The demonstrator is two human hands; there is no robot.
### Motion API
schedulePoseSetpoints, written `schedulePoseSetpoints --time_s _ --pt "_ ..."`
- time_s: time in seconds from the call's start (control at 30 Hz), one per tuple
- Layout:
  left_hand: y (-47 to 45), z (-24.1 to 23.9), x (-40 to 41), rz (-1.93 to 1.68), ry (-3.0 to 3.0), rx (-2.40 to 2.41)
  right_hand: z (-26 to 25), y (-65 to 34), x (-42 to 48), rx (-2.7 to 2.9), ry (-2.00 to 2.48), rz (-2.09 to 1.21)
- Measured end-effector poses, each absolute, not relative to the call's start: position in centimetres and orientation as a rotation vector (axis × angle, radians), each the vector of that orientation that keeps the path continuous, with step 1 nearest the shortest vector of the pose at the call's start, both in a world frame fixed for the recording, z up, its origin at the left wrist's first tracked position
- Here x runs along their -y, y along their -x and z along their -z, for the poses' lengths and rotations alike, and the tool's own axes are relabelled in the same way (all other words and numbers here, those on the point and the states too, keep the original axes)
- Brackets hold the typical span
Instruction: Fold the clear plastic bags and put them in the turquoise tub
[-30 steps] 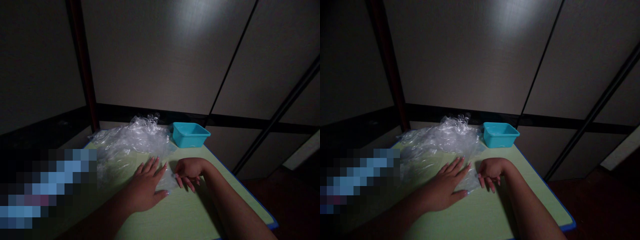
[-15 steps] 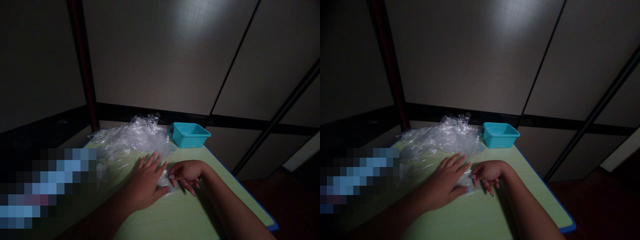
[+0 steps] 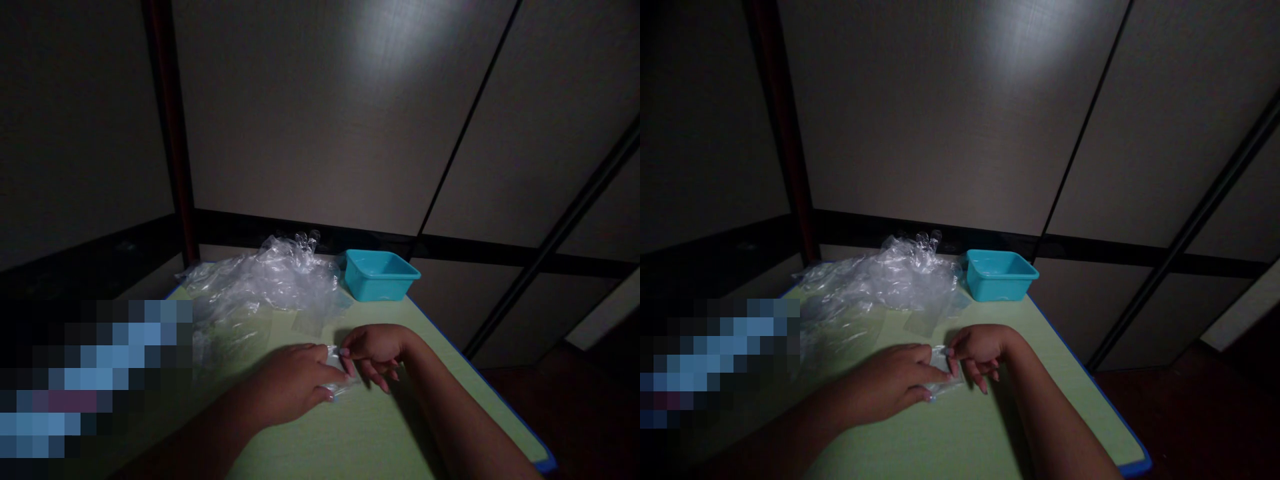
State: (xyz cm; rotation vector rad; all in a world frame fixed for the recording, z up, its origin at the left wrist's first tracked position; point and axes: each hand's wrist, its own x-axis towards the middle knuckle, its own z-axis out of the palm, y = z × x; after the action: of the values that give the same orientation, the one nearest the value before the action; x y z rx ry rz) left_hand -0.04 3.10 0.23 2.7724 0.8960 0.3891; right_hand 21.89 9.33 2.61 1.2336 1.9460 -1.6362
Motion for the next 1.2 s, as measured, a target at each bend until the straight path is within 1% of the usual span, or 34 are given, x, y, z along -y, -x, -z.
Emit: schedulePoseSetpoints --time_s 0.3,0.43,0.67,0.9,1.0,1.2 --pt "-0.3 0.7 -3.4 -0.407 -2.746 -0.937 -2.1 -22.3 -10.1 -2.067 -1.472 1.599" --pt "-0.1 0.3 -3.3 -0.418 -2.773 -0.888 -2.5 -23.1 -9.9 -2.147 -1.562 1.562" --pt "0.0 -1.2 -3.4 -0.647 -2.65 -1.177 -2.8 -22.9 -9.6 -2.142 -1.38 1.654" --pt "0.0 -0.2 -3.8 -0.728 -2.67 -1.146 -1.8 -22.3 -10.1 -2.136 -1.361 1.643" --pt "0.1 0.3 -4.3 -0.854 -2.645 -1.179 -1.9 -22.5 -10.0 -2.197 -1.381 1.641" --pt "0.8 0.4 -6.0 -1.264 -2.537 -1.285 -1.6 -22.4 -10.0 -2.181 -1.334 1.658"
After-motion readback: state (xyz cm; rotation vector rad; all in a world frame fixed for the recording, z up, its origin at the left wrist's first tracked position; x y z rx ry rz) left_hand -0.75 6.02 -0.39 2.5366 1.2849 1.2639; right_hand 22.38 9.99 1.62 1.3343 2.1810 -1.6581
